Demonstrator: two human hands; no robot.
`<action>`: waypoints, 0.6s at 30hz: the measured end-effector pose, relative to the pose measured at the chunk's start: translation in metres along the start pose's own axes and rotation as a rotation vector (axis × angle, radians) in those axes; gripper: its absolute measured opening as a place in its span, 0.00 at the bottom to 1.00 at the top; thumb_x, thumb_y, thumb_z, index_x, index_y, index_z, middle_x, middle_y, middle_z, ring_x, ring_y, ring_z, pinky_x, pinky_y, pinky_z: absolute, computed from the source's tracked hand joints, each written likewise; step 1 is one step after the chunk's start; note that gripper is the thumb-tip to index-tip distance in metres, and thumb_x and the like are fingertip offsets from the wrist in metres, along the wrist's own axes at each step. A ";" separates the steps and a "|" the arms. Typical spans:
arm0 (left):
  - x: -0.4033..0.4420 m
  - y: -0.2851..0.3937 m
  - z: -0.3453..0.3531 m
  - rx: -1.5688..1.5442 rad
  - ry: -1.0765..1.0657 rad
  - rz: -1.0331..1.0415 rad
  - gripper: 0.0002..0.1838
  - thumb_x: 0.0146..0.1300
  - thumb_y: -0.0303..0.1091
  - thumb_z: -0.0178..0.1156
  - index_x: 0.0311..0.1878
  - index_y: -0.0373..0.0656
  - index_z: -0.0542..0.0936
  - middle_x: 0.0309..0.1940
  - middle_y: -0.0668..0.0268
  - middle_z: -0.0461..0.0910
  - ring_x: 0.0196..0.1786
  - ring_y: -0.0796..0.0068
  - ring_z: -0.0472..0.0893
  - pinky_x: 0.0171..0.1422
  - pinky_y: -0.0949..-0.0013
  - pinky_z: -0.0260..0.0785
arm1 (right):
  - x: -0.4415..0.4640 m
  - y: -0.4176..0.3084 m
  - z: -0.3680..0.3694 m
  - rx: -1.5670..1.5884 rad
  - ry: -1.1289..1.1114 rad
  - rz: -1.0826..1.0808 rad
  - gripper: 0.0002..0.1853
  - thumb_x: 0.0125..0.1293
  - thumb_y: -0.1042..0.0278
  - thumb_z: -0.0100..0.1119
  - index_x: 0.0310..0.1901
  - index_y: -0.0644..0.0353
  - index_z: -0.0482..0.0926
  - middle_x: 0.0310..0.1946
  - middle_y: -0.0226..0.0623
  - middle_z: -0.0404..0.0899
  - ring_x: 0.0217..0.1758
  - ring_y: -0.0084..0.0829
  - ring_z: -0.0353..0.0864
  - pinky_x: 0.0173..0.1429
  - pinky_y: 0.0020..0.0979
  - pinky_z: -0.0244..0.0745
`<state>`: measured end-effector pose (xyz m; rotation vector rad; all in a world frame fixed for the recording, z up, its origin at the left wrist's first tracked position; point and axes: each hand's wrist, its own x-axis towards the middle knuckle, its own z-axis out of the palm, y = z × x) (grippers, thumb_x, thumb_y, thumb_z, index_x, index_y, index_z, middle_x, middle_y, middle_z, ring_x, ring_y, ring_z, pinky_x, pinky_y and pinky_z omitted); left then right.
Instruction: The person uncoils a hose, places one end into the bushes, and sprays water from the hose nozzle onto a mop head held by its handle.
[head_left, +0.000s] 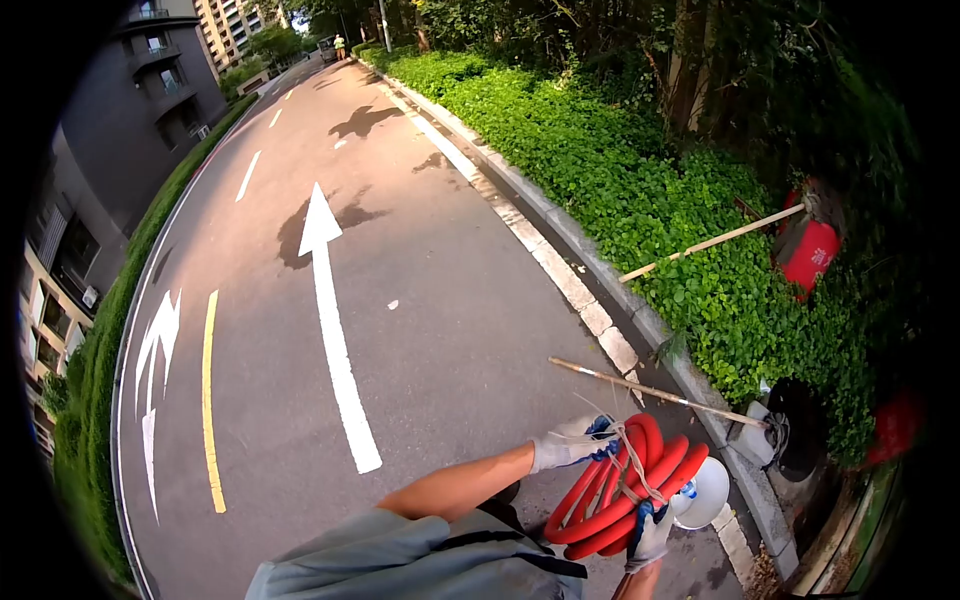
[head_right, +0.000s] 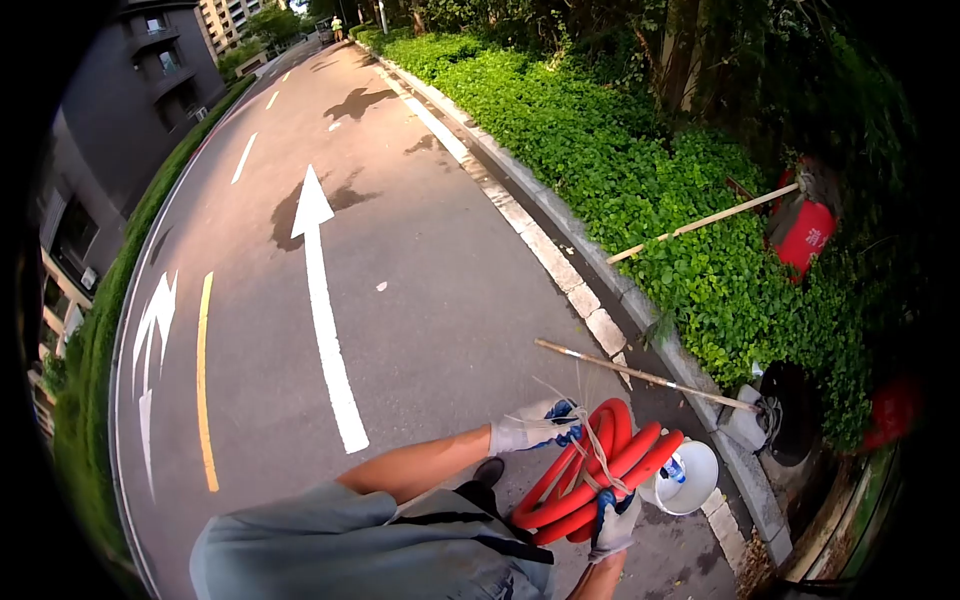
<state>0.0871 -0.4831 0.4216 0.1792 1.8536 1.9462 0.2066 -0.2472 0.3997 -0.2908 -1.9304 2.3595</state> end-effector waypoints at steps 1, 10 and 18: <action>0.004 -0.017 -0.005 -0.192 -0.010 0.021 0.08 0.71 0.36 0.59 0.46 0.44 0.75 0.30 0.66 0.78 0.33 0.71 0.80 0.38 0.68 0.75 | 0.004 -0.005 -0.003 -0.010 -0.108 -0.028 0.29 0.63 0.74 0.59 0.66 0.67 0.66 0.58 0.40 0.76 0.60 0.30 0.75 0.66 0.33 0.68; 0.003 -0.012 -0.025 -0.431 0.427 -0.156 0.06 0.73 0.39 0.55 0.44 0.49 0.75 0.31 0.65 0.79 0.29 0.73 0.79 0.30 0.71 0.72 | 0.005 -0.054 0.028 -0.179 -0.247 0.038 0.37 0.52 0.66 0.74 0.63 0.64 0.69 0.53 0.36 0.79 0.55 0.25 0.76 0.62 0.32 0.72; -0.021 0.116 -0.006 -0.076 0.317 0.473 0.32 0.67 0.34 0.63 0.71 0.43 0.61 0.43 0.59 0.80 0.40 0.74 0.80 0.48 0.72 0.76 | 0.013 -0.039 0.035 -0.125 -0.204 0.052 0.37 0.51 0.71 0.73 0.64 0.63 0.68 0.49 0.36 0.80 0.47 0.26 0.78 0.55 0.31 0.76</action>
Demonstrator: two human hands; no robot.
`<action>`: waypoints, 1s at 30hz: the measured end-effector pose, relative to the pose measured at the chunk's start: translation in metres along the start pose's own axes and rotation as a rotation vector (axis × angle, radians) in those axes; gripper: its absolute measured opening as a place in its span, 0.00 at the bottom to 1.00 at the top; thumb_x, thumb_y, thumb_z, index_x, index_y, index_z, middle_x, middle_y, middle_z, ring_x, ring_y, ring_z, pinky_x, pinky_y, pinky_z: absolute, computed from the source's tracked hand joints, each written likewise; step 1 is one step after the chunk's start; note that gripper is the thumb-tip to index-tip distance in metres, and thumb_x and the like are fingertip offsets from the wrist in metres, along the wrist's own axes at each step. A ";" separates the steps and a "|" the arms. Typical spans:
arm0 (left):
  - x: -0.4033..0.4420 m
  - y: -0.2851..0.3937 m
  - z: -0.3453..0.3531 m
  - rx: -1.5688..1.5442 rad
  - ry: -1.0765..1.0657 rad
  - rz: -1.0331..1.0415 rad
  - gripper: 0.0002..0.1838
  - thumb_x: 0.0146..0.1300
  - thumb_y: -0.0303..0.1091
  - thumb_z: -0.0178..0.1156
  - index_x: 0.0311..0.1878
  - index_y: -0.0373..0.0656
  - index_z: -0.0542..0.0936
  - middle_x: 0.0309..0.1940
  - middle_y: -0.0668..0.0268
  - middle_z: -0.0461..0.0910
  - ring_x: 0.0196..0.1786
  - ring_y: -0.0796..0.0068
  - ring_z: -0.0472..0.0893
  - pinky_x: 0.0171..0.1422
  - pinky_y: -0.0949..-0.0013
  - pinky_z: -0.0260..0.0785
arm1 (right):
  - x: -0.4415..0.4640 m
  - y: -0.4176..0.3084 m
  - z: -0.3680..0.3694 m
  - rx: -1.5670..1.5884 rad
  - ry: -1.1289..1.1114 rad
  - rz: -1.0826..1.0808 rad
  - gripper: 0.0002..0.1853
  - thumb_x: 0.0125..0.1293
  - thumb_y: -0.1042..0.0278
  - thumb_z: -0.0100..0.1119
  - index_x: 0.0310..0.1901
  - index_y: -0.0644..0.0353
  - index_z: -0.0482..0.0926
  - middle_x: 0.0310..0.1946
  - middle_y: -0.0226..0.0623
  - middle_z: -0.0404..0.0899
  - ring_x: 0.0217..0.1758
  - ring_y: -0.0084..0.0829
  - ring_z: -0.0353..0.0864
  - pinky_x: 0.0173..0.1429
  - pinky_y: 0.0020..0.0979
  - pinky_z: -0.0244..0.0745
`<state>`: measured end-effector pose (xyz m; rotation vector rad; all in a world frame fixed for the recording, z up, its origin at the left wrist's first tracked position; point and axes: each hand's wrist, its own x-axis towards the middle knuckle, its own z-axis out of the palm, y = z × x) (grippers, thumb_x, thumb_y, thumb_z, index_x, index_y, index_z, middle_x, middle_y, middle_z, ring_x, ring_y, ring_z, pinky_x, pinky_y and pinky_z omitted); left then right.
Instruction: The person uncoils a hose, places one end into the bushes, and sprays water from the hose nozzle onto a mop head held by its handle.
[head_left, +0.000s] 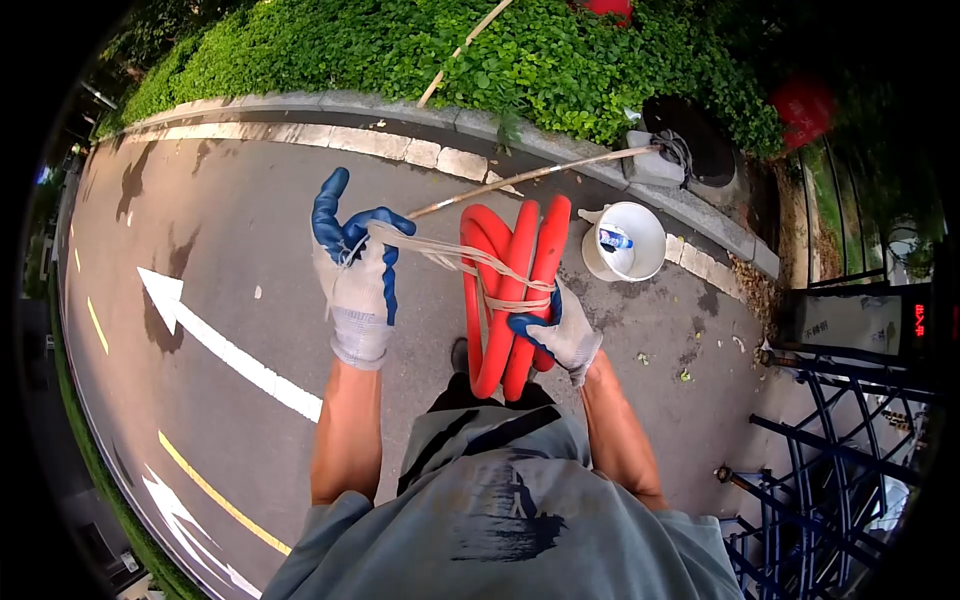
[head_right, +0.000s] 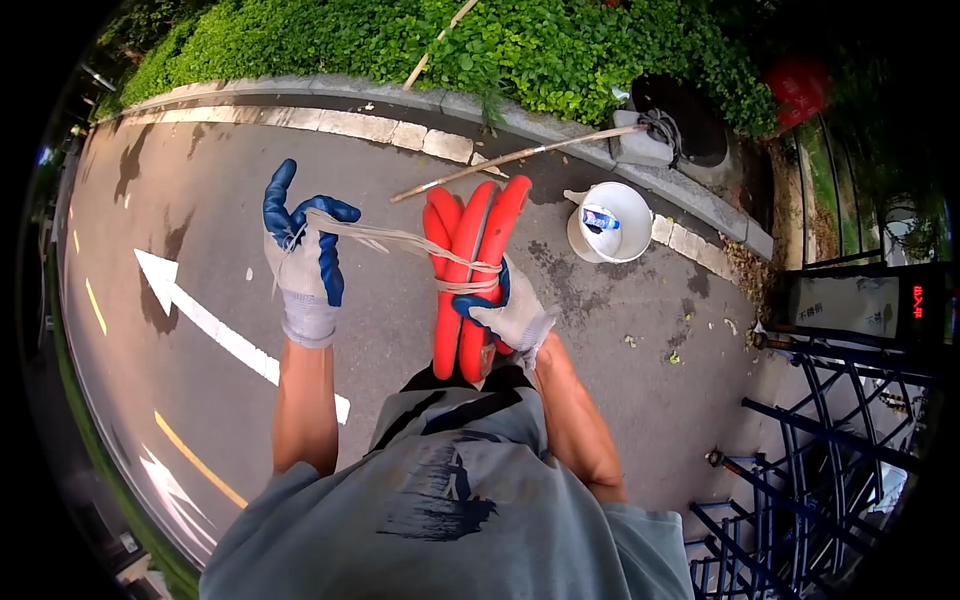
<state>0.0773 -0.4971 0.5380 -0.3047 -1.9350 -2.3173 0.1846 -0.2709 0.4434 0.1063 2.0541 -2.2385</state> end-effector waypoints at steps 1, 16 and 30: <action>-0.005 0.012 0.007 0.095 0.039 0.080 0.34 0.66 0.34 0.64 0.72 0.43 0.60 0.44 0.59 0.80 0.41 0.74 0.80 0.49 0.73 0.75 | -0.002 -0.004 -0.004 0.020 -0.019 0.077 0.37 0.51 0.71 0.73 0.64 0.63 0.68 0.49 0.36 0.80 0.47 0.25 0.78 0.55 0.31 0.76; 0.010 0.066 -0.002 0.159 -0.120 0.545 0.27 0.63 0.37 0.68 0.58 0.29 0.74 0.45 0.50 0.83 0.45 0.64 0.84 0.55 0.62 0.78 | -0.017 0.025 -0.009 -0.040 0.233 0.082 0.22 0.53 0.69 0.72 0.49 0.66 0.78 0.32 0.35 0.82 0.30 0.21 0.80 0.36 0.27 0.78; -0.104 -0.089 -0.015 0.685 -0.854 -0.505 0.18 0.60 0.30 0.64 0.54 0.37 0.79 0.44 0.58 0.83 0.41 0.68 0.83 0.47 0.67 0.75 | -0.047 0.037 -0.040 0.052 0.300 0.159 0.17 0.60 0.78 0.63 0.51 0.70 0.79 0.41 0.37 0.84 0.42 0.24 0.83 0.49 0.31 0.80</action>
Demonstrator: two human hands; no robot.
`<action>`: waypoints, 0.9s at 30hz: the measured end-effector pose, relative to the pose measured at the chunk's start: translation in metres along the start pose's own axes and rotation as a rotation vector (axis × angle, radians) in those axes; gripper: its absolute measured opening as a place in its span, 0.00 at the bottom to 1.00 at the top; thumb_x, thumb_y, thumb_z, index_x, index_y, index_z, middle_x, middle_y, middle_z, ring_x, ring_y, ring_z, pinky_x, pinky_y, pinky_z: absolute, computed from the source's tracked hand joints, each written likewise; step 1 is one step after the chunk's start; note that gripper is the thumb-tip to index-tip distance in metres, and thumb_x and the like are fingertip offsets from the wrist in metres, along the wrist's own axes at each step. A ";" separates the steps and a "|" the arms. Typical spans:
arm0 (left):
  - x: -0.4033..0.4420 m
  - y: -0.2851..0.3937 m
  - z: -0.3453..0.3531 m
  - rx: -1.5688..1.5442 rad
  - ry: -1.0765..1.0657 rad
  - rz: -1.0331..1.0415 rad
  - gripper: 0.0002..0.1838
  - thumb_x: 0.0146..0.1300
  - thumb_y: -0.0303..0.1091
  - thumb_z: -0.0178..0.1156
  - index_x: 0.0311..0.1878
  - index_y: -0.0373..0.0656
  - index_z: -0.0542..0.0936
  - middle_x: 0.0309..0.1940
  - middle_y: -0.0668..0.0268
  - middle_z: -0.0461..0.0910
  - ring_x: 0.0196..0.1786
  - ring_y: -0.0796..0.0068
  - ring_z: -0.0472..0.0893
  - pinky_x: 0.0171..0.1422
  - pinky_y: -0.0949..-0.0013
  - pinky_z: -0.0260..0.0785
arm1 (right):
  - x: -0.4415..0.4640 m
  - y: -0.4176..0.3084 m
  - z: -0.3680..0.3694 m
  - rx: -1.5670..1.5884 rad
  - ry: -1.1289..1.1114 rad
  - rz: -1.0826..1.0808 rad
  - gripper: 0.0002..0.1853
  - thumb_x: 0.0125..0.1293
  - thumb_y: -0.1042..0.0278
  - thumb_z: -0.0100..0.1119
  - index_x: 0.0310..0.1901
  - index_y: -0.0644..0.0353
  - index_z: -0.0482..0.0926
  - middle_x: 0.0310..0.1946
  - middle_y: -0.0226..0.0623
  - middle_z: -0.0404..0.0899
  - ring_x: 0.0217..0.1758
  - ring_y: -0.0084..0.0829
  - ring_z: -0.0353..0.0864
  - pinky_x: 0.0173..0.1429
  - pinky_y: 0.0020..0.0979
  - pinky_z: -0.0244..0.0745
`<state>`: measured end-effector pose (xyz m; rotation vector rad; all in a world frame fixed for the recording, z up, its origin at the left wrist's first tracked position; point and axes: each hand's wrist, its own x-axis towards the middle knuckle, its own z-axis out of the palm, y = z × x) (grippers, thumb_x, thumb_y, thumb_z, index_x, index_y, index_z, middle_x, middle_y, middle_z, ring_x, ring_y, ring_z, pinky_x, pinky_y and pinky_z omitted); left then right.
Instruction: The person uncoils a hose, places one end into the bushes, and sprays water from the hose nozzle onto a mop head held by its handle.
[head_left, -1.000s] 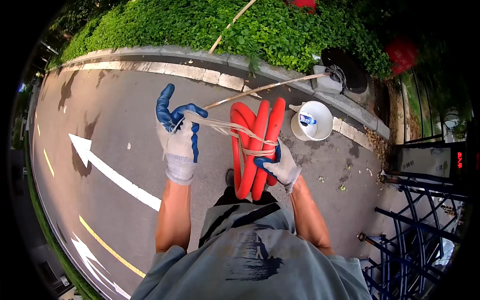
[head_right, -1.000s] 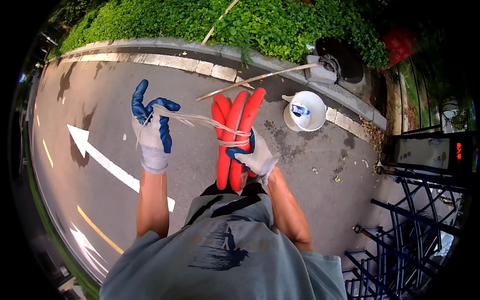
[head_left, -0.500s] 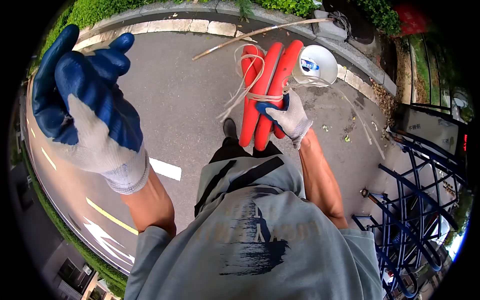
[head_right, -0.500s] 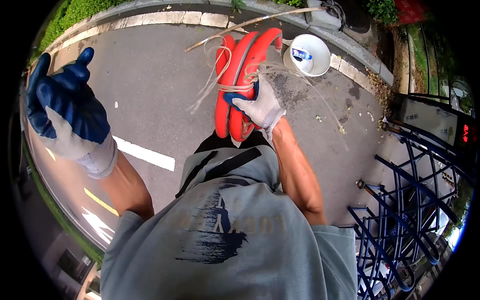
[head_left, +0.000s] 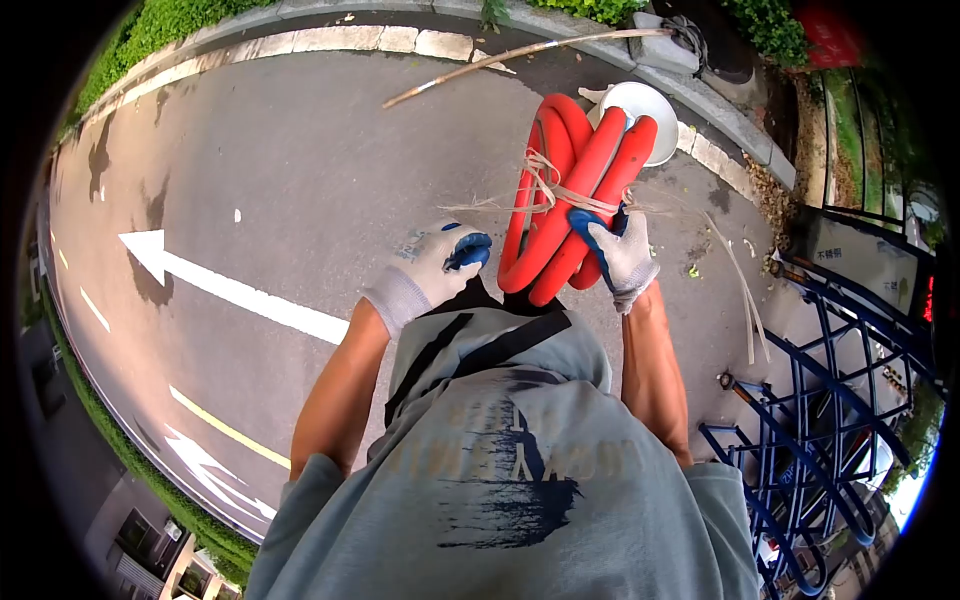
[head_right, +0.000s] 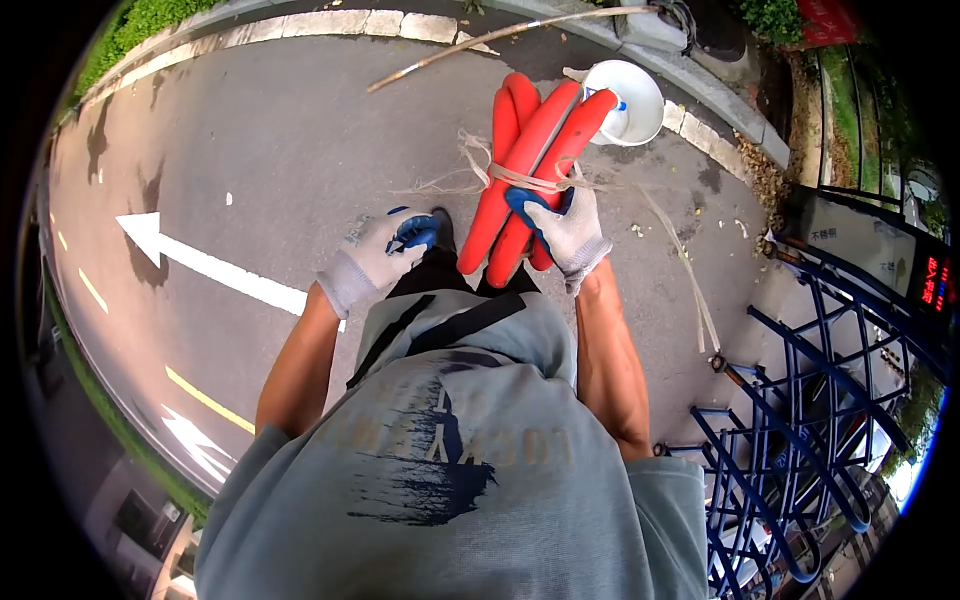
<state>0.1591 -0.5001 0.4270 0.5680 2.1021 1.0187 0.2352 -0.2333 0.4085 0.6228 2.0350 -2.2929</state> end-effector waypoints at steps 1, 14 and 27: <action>-0.002 0.000 0.001 0.129 -0.060 -0.008 0.19 0.59 0.30 0.64 0.54 0.36 0.79 0.42 0.56 0.83 0.41 0.61 0.82 0.49 0.65 0.74 | -0.001 -0.002 -0.001 -0.029 0.001 0.025 0.16 0.60 0.79 0.62 0.51 0.70 0.79 0.41 0.37 0.84 0.43 0.25 0.83 0.49 0.30 0.80; 0.045 0.070 -0.006 0.235 0.299 0.532 0.24 0.56 0.32 0.68 0.58 0.45 0.78 0.50 0.56 0.78 0.55 0.54 0.78 0.58 0.57 0.74 | -0.004 -0.016 0.015 0.095 -0.115 0.020 0.33 0.55 0.79 0.67 0.63 0.66 0.65 0.51 0.43 0.80 0.52 0.31 0.81 0.58 0.34 0.78; 0.054 0.072 -0.016 0.541 0.368 0.598 0.18 0.48 0.26 0.67 0.44 0.39 0.77 0.46 0.52 0.76 0.51 0.48 0.75 0.56 0.50 0.70 | 0.007 -0.007 0.043 0.119 -0.140 -0.018 0.43 0.49 0.77 0.75 0.66 0.65 0.61 0.54 0.40 0.76 0.55 0.28 0.77 0.59 0.32 0.77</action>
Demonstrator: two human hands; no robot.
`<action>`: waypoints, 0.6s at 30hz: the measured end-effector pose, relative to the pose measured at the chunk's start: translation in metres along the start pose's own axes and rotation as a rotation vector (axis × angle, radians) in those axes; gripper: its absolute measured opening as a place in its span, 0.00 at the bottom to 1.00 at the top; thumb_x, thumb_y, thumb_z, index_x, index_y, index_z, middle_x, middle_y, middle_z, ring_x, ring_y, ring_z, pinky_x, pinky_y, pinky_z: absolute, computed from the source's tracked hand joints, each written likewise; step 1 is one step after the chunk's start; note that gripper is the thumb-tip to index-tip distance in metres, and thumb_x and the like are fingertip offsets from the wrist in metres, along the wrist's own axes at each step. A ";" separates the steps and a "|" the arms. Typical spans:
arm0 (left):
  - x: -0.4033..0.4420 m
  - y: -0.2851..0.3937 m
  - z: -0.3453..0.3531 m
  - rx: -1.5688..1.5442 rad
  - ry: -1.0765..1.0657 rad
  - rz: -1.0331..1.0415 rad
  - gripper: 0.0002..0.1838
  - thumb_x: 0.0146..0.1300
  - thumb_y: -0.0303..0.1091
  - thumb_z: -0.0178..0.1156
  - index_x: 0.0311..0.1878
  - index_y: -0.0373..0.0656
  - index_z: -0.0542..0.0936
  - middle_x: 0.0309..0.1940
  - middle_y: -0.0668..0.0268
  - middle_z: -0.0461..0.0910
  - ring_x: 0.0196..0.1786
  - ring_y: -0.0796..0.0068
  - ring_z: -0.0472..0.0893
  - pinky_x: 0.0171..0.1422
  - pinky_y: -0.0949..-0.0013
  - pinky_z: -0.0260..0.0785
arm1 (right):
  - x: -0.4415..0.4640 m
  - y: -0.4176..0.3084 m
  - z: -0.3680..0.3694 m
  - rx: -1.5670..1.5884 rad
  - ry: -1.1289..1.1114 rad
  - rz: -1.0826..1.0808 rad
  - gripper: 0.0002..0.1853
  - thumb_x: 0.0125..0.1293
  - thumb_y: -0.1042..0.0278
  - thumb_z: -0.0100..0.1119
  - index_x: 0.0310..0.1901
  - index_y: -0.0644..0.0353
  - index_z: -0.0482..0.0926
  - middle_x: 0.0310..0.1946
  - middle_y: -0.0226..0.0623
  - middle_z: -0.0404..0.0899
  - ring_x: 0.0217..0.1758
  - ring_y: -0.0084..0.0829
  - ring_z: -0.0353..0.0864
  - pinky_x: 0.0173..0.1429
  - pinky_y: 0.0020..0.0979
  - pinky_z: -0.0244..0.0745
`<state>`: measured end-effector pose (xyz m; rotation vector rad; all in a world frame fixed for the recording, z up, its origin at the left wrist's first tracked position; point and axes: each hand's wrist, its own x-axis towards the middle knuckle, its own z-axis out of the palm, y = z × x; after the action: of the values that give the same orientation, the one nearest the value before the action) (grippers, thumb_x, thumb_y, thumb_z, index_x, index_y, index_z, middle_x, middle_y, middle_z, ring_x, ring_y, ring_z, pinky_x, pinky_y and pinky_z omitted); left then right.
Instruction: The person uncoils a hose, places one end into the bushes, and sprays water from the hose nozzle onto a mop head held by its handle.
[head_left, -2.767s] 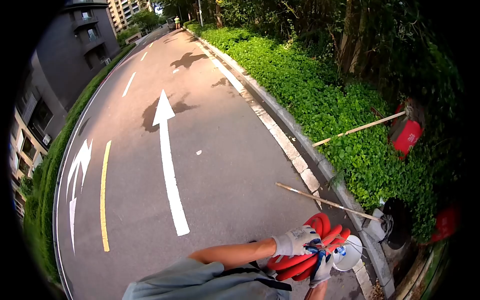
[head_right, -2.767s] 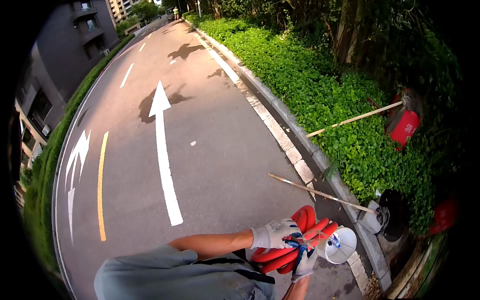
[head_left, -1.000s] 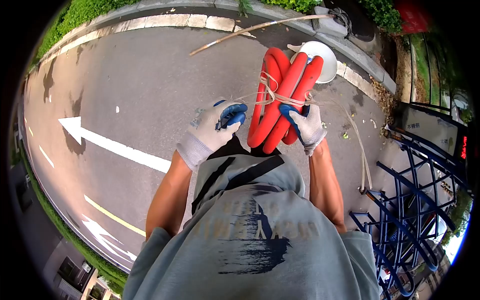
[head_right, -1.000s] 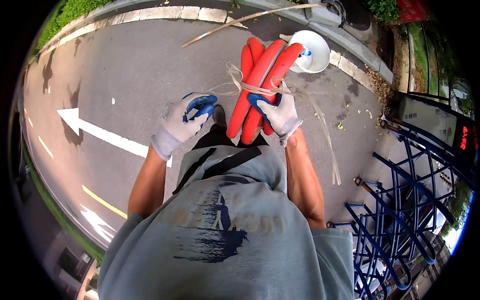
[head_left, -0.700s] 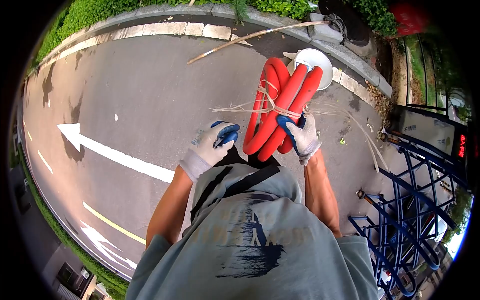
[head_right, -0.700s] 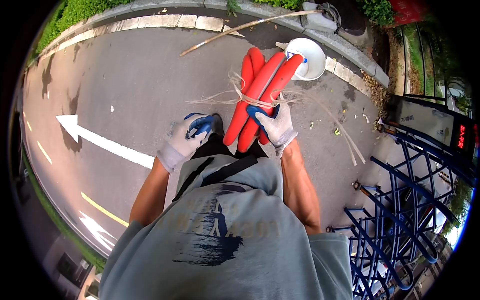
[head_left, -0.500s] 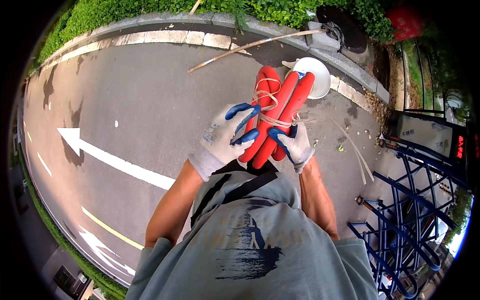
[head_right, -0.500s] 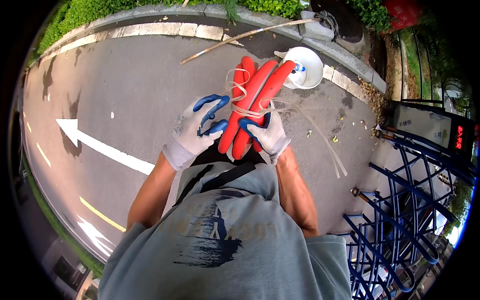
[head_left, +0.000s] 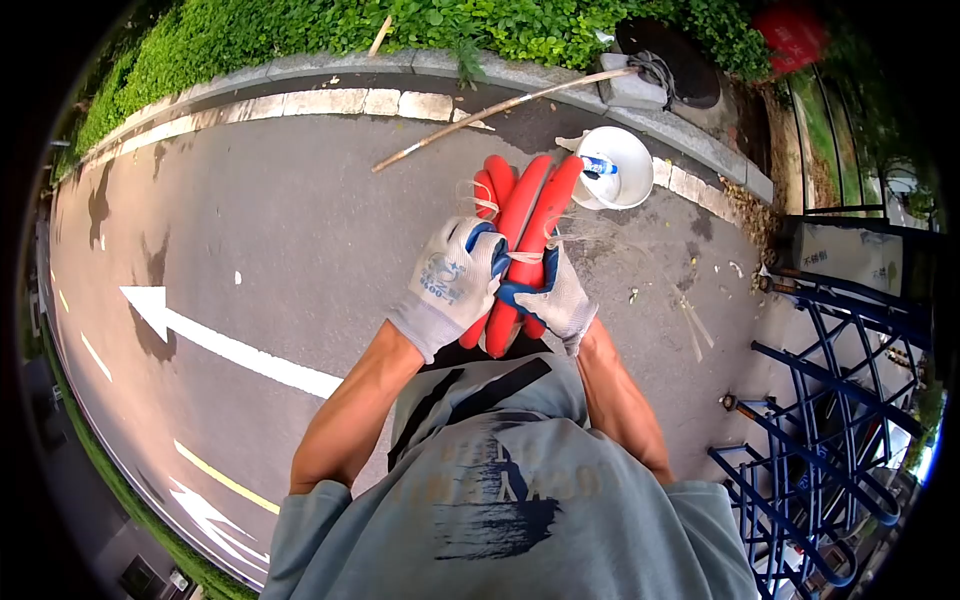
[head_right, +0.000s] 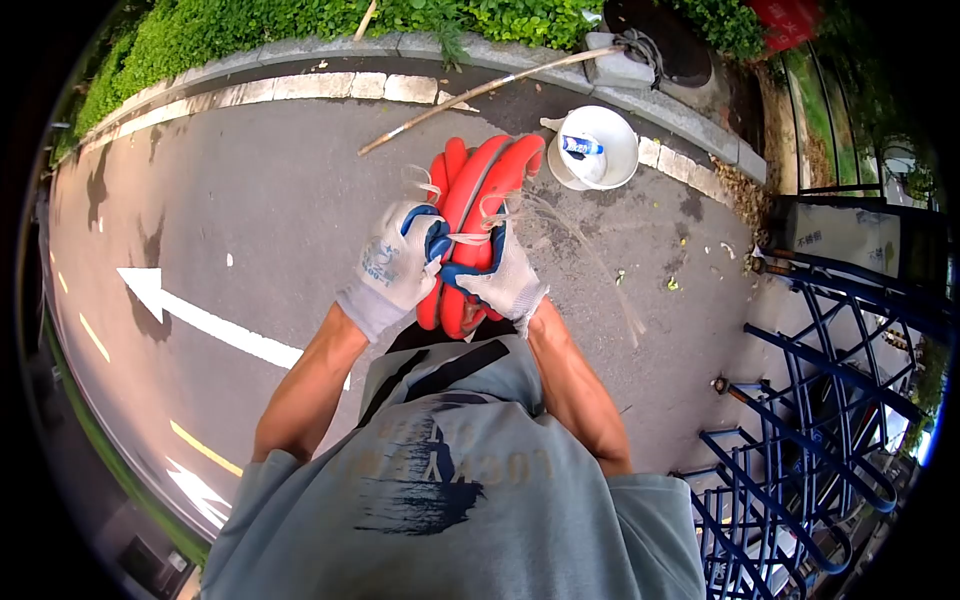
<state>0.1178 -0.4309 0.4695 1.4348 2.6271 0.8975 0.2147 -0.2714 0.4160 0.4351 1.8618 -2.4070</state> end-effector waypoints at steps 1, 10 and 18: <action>0.002 -0.001 0.001 -0.008 0.013 -0.017 0.18 0.48 0.26 0.67 0.44 0.39 0.77 0.46 0.52 0.76 0.51 0.47 0.75 0.57 0.50 0.70 | 0.005 0.005 -0.003 0.036 0.012 -0.002 0.46 0.47 0.78 0.75 0.68 0.66 0.60 0.56 0.41 0.75 0.59 0.29 0.75 0.62 0.32 0.76; 0.019 0.010 -0.046 -0.070 0.035 -0.100 0.16 0.53 0.22 0.61 0.47 0.36 0.74 0.41 0.51 0.77 0.46 0.50 0.77 0.52 0.53 0.70 | -0.006 -0.010 0.001 0.567 -0.281 0.046 0.46 0.57 0.57 0.71 0.73 0.61 0.56 0.64 0.42 0.71 0.66 0.36 0.72 0.73 0.38 0.65; 0.030 -0.010 -0.095 -0.410 0.364 -0.365 0.11 0.69 0.26 0.52 0.53 0.36 0.73 0.32 0.63 0.76 0.31 0.74 0.76 0.35 0.71 0.70 | 0.017 0.060 0.018 0.704 -0.379 0.444 0.36 0.63 0.66 0.68 0.70 0.64 0.62 0.56 0.43 0.77 0.58 0.37 0.79 0.64 0.37 0.75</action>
<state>0.0664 -0.4565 0.5511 0.7241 2.5777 1.6377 0.2082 -0.3029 0.3591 0.3385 0.6515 -2.5082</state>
